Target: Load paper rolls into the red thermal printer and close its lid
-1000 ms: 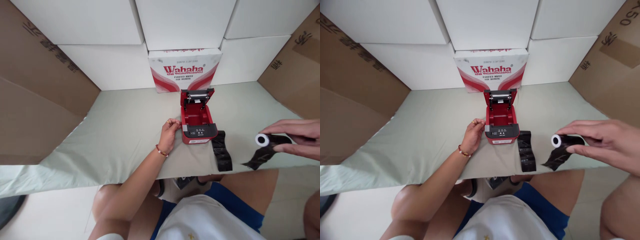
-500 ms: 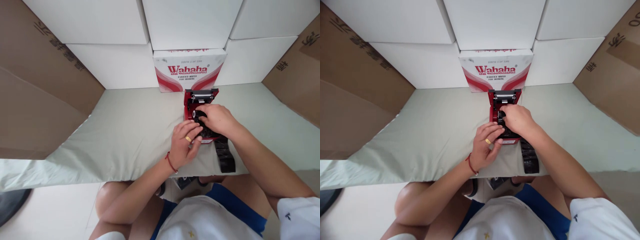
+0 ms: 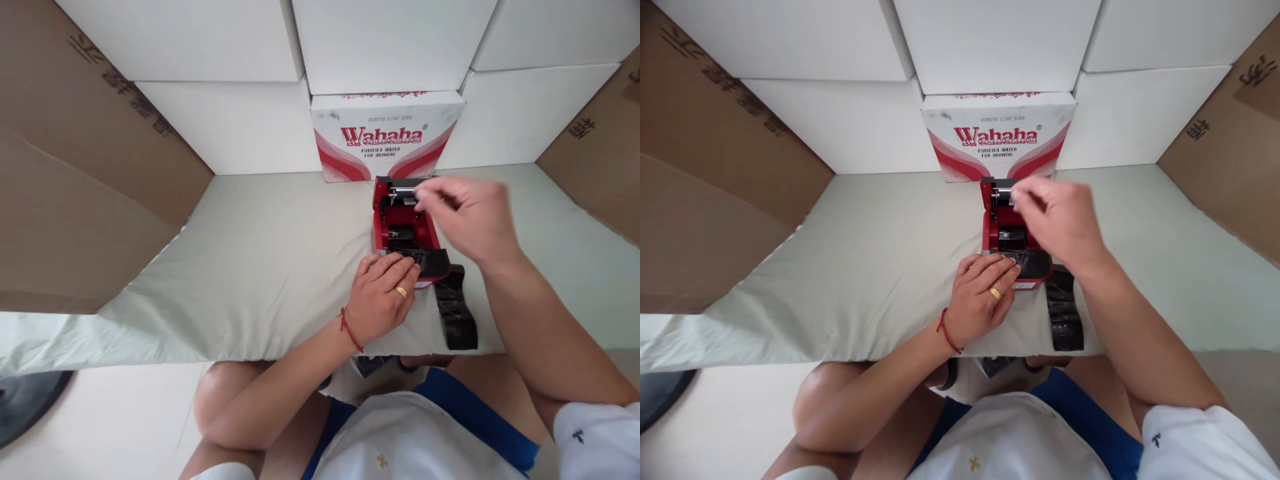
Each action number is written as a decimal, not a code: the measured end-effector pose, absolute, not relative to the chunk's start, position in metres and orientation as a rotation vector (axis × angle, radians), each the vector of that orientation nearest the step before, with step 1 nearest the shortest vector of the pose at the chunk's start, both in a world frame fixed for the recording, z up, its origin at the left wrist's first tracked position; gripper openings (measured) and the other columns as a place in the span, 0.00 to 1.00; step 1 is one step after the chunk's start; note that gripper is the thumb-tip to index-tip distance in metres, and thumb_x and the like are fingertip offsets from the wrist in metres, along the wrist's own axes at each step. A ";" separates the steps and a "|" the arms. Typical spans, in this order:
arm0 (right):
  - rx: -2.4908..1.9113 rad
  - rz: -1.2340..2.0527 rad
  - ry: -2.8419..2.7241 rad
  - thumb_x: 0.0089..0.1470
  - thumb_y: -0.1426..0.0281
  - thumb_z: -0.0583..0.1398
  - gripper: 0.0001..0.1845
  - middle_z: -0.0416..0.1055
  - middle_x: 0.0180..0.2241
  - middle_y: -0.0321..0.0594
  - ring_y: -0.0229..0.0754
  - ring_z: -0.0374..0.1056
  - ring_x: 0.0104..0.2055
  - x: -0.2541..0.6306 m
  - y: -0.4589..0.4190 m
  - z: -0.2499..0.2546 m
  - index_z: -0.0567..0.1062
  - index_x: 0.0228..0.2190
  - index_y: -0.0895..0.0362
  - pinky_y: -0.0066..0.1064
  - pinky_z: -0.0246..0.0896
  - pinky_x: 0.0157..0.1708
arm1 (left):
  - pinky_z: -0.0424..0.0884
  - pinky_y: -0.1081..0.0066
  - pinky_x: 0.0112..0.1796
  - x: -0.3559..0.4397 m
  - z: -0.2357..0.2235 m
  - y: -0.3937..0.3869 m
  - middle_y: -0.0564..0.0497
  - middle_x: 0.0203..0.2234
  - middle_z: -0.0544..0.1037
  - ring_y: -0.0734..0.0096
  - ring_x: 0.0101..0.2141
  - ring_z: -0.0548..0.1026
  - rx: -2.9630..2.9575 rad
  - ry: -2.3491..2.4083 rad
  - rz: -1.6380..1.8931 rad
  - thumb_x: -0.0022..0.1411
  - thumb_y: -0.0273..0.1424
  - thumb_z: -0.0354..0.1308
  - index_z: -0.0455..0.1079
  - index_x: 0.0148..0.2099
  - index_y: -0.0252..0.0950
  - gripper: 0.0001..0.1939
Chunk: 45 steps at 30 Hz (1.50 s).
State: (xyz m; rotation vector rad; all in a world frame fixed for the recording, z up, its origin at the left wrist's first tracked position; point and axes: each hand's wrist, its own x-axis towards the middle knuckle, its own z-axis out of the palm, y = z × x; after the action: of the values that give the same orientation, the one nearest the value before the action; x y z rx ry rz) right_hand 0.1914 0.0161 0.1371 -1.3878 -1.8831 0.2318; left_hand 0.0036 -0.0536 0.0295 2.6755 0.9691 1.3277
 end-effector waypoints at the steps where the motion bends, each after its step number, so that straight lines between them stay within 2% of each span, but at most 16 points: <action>1: -1.360 0.144 -1.779 0.72 0.59 0.58 0.17 0.86 0.39 0.40 0.46 0.80 0.39 0.197 0.019 0.141 0.86 0.45 0.51 0.40 0.74 0.45 | 0.66 0.53 0.58 0.004 0.030 -0.054 0.42 0.55 0.87 0.54 0.57 0.81 2.671 0.961 1.330 0.74 0.27 0.59 0.75 0.63 0.38 0.18; 4: -1.368 -0.042 -1.683 0.73 0.54 0.57 0.22 0.84 0.50 0.46 0.51 0.78 0.49 0.211 0.041 0.139 0.83 0.54 0.52 0.44 0.74 0.49 | 0.67 0.54 0.58 0.006 0.030 -0.056 0.42 0.55 0.86 0.54 0.57 0.81 2.650 0.934 1.291 0.73 0.26 0.57 0.74 0.64 0.39 0.20; 7: -1.397 0.039 -1.810 0.74 0.52 0.54 0.24 0.83 0.54 0.47 0.55 0.76 0.58 0.215 0.058 0.125 0.84 0.52 0.51 0.49 0.71 0.59 | 0.68 0.56 0.56 0.008 0.033 -0.058 0.43 0.55 0.87 0.56 0.56 0.82 2.691 0.944 1.289 0.74 0.26 0.56 0.74 0.64 0.40 0.19; 11: -1.357 0.192 -1.852 0.76 0.52 0.51 0.26 0.85 0.50 0.43 0.52 0.79 0.56 0.211 0.039 0.111 0.86 0.46 0.47 0.47 0.72 0.61 | 0.68 0.58 0.54 0.009 0.036 -0.059 0.45 0.53 0.88 0.58 0.53 0.83 2.755 0.954 1.346 0.74 0.26 0.56 0.76 0.61 0.39 0.17; 15: -1.325 0.180 -1.884 0.76 0.54 0.51 0.24 0.85 0.52 0.41 0.51 0.79 0.58 0.214 0.000 0.103 0.86 0.50 0.45 0.48 0.71 0.63 | 0.67 0.58 0.54 0.008 0.035 -0.059 0.46 0.53 0.88 0.59 0.53 0.83 2.756 0.949 1.364 0.74 0.26 0.55 0.76 0.62 0.42 0.18; 18: -1.208 0.200 -1.946 0.76 0.59 0.53 0.21 0.84 0.57 0.41 0.50 0.77 0.63 0.224 -0.019 0.088 0.84 0.55 0.47 0.50 0.67 0.69 | 0.68 0.59 0.54 0.008 0.033 -0.059 0.46 0.52 0.88 0.60 0.53 0.83 2.742 0.924 1.401 0.73 0.24 0.56 0.76 0.61 0.41 0.17; 22: -1.138 0.343 -1.970 0.77 0.62 0.53 0.21 0.82 0.59 0.41 0.50 0.75 0.67 0.233 -0.033 0.066 0.85 0.55 0.47 0.54 0.64 0.72 | 0.68 0.60 0.53 0.009 0.031 -0.060 0.47 0.51 0.89 0.61 0.52 0.84 2.720 0.930 1.391 0.74 0.24 0.57 0.75 0.60 0.43 0.17; 27: -1.158 0.410 -1.894 0.77 0.62 0.52 0.22 0.83 0.58 0.40 0.50 0.75 0.66 0.233 -0.037 0.055 0.85 0.54 0.46 0.56 0.68 0.70 | 0.68 0.60 0.57 0.001 0.038 -0.056 0.46 0.55 0.87 0.61 0.55 0.83 2.516 0.897 1.397 0.73 0.28 0.58 0.69 0.69 0.46 0.24; 30: -1.163 0.417 -1.871 0.77 0.61 0.52 0.22 0.83 0.57 0.38 0.51 0.76 0.65 0.232 -0.037 0.053 0.86 0.54 0.45 0.58 0.69 0.69 | 0.68 0.56 0.62 -0.012 0.044 -0.043 0.43 0.59 0.84 0.57 0.59 0.81 2.233 1.080 1.477 0.77 0.33 0.57 0.67 0.71 0.46 0.24; 33: -1.178 0.414 -1.832 0.76 0.60 0.52 0.23 0.84 0.57 0.38 0.52 0.76 0.65 0.231 -0.037 0.048 0.86 0.53 0.44 0.59 0.68 0.69 | 0.56 0.50 0.72 -0.025 0.044 -0.026 0.47 0.56 0.87 0.59 0.63 0.80 2.006 1.103 1.402 0.81 0.37 0.51 0.64 0.74 0.48 0.23; 37: -1.161 0.399 -1.769 0.76 0.61 0.52 0.22 0.85 0.55 0.40 0.53 0.77 0.64 0.226 -0.037 0.046 0.87 0.51 0.45 0.59 0.69 0.68 | 0.44 0.49 0.76 -0.034 0.039 -0.011 0.51 0.50 0.90 0.62 0.57 0.84 2.024 1.075 1.318 0.81 0.36 0.49 0.73 0.66 0.47 0.19; 41: -1.201 0.418 -1.713 0.77 0.60 0.52 0.23 0.86 0.51 0.41 0.52 0.78 0.61 0.219 -0.036 0.057 0.87 0.47 0.45 0.56 0.71 0.65 | 0.38 0.46 0.77 -0.034 0.041 -0.008 0.51 0.47 0.90 0.59 0.55 0.85 1.940 1.098 1.302 0.78 0.36 0.55 0.79 0.56 0.46 0.13; 43: -1.206 0.427 -1.741 0.77 0.58 0.51 0.23 0.86 0.52 0.41 0.52 0.78 0.60 0.215 -0.038 0.064 0.87 0.49 0.45 0.56 0.70 0.65 | 0.40 0.46 0.77 -0.033 0.041 -0.009 0.50 0.46 0.90 0.56 0.55 0.84 1.815 1.071 1.302 0.74 0.36 0.61 0.79 0.55 0.45 0.11; 45: -1.155 0.396 -1.820 0.76 0.57 0.51 0.23 0.85 0.55 0.42 0.53 0.77 0.61 0.212 -0.044 0.068 0.85 0.53 0.45 0.57 0.68 0.67 | 0.50 0.46 0.75 -0.031 0.039 -0.008 0.47 0.46 0.89 0.54 0.56 0.84 1.617 1.004 1.322 0.70 0.37 0.66 0.78 0.56 0.44 0.13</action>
State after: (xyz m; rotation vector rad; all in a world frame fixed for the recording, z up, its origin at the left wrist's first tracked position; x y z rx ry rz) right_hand 0.2122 -0.0437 0.0675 -1.1554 -1.8204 0.3959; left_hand -0.0307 -0.0084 0.0393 1.6174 1.0037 1.3217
